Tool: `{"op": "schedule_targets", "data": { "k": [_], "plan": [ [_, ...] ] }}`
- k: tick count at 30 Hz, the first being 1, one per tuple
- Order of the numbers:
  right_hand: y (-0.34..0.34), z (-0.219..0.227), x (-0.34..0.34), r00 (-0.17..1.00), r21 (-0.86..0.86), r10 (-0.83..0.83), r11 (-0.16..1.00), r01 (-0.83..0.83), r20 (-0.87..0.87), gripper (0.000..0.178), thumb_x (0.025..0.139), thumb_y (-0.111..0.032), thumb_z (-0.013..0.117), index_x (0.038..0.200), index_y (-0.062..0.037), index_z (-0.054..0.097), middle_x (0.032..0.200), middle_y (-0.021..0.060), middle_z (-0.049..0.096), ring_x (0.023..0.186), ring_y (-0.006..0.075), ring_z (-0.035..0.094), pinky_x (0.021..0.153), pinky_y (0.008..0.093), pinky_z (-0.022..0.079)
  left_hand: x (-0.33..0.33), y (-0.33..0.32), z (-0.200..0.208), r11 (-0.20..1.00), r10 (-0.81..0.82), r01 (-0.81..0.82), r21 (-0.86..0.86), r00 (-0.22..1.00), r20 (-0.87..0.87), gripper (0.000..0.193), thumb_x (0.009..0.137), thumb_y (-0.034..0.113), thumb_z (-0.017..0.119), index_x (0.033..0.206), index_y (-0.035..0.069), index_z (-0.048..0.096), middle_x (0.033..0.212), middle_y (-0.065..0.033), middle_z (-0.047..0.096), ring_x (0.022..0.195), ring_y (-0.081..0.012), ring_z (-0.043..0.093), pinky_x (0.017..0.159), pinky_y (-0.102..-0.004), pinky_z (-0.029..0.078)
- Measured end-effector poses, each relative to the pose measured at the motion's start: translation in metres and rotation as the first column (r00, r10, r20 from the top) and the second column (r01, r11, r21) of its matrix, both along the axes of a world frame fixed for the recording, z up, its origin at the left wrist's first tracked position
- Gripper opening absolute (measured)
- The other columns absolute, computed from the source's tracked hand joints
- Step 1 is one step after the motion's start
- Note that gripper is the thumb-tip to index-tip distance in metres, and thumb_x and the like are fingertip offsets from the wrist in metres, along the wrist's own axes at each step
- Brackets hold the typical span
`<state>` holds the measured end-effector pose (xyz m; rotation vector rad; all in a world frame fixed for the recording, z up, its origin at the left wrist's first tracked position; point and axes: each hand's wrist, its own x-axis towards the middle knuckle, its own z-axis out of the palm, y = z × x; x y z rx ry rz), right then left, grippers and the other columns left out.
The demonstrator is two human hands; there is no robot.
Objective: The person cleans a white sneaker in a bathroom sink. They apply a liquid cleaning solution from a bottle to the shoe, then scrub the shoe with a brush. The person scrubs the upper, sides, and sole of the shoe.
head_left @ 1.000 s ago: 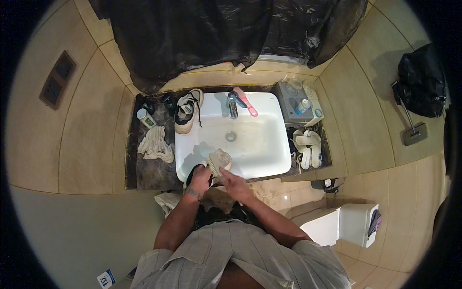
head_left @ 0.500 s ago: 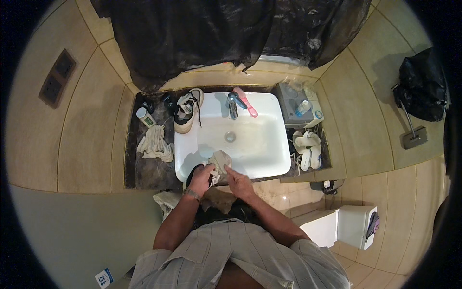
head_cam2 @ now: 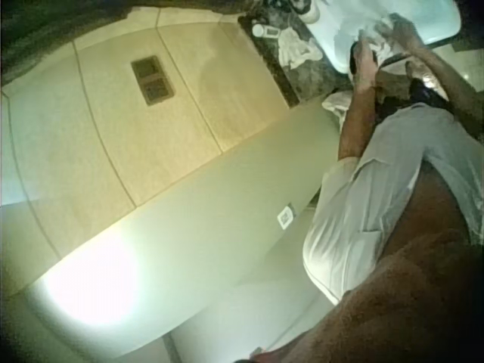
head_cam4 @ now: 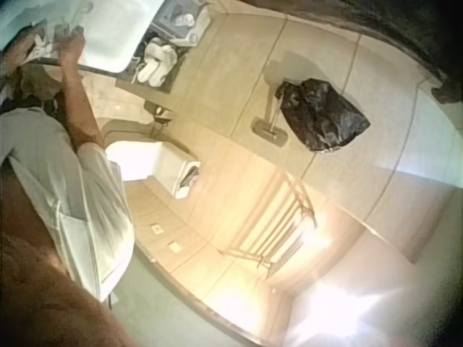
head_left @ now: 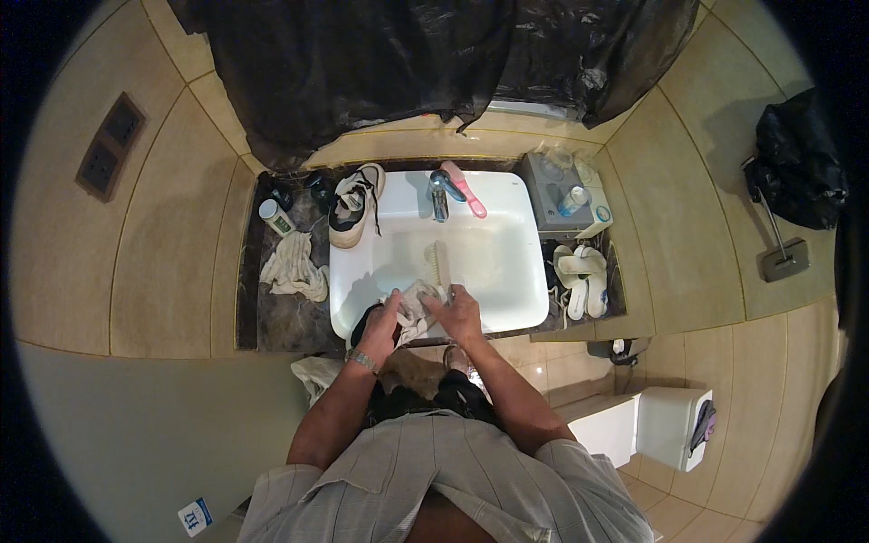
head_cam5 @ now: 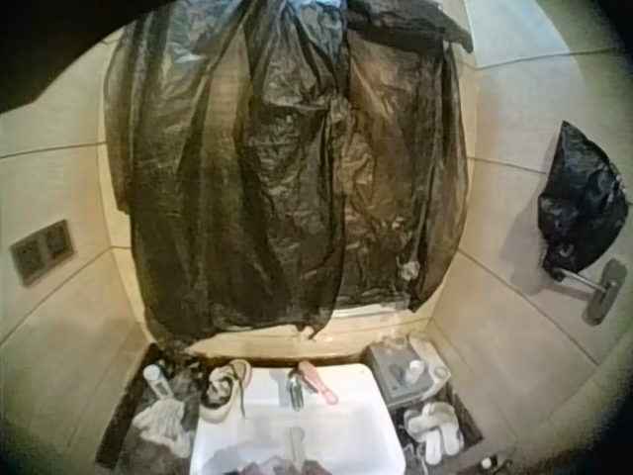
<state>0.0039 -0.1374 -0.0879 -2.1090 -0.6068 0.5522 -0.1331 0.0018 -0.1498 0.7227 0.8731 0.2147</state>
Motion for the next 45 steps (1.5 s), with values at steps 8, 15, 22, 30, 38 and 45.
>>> {"op": "schedule_targets", "data": {
  "k": [8,15,22,30,38,45],
  "plan": [
    [0.013,-0.019,0.009,0.997,0.023,0.07,0.997,-0.07,-0.019,0.049,0.08,-0.038,0.085,0.105,0.0008,0.069,0.09,0.0189,0.073,0.085,0.0329,0.071,0.077,0.0431,0.055,0.0,-0.001,0.004,0.991,0.006,-0.002,-0.133,1.0,0.027,0.06,0.104,0.055,0.055,0.119,-0.002,0.068,0.107,-0.0121,0.071,0.094,-0.0229,0.068,0.08,-0.0413,0.056],
    [0.016,-0.038,0.028,0.979,0.021,0.142,0.99,-0.141,-0.149,0.03,0.087,-0.025,0.079,0.103,-0.0023,0.068,0.084,0.0097,0.071,0.075,0.0175,0.063,0.072,0.0358,0.053,0.0,-0.006,0.048,0.999,-0.031,0.03,0.013,0.997,0.065,0.036,0.105,0.038,0.062,0.115,0.003,0.066,0.102,-0.0063,0.072,0.09,-0.0219,0.069,0.08,-0.0395,0.057],
    [0.021,-0.044,0.022,0.995,0.083,0.075,0.994,-0.069,-0.064,0.024,0.092,-0.024,0.075,0.098,-0.0022,0.067,0.078,0.0092,0.069,0.073,0.0161,0.062,0.07,0.0344,0.052,0.005,-0.005,0.011,0.952,0.197,-0.163,-0.26,0.974,0.112,0.034,0.103,0.034,0.067,0.115,0.002,0.066,0.106,-0.0088,0.072,0.095,-0.0232,0.069,0.087,-0.0387,0.057],
    [0.017,-0.044,0.026,0.979,0.048,0.073,0.997,-0.065,-0.191,0.03,0.092,-0.026,0.076,0.099,0.0006,0.065,0.08,0.0126,0.069,0.073,0.021,0.065,0.071,0.0393,0.054,-0.01,-0.001,-0.01,0.984,-0.006,0.054,-0.171,0.963,0.271,0.023,0.098,0.018,0.071,0.113,0.001,0.067,0.11,-0.0094,0.072,0.096,-0.0239,0.07,0.088,-0.0389,0.059],
    [0.014,-0.039,0.022,0.983,-0.021,0.075,0.997,-0.072,0.17,0.039,0.091,-0.031,0.075,0.111,0.0002,0.063,0.087,0.0235,0.07,0.082,0.0395,0.069,0.076,0.0476,0.055,-0.007,-0.009,0.022,0.986,0.095,-0.066,-0.151,0.977,0.191,0.016,0.095,0.01,0.072,0.107,0.0,0.069,0.103,-0.0087,0.072,0.092,-0.0218,0.071,0.08,-0.038,0.06],
    [-0.02,0.022,-0.003,0.893,-0.035,0.263,0.962,-0.269,0.364,0.047,0.102,-0.025,0.059,0.148,-0.0148,0.049,0.094,0.0274,0.071,0.085,0.0482,0.069,0.075,0.0557,0.055,-0.005,-0.002,0.007,0.977,0.131,-0.105,-0.183,0.982,0.135,0.016,0.096,0.015,0.072,0.102,0.0,0.07,0.097,-0.0088,0.071,0.087,-0.0221,0.069,0.076,-0.0378,0.058]
  ]
}}
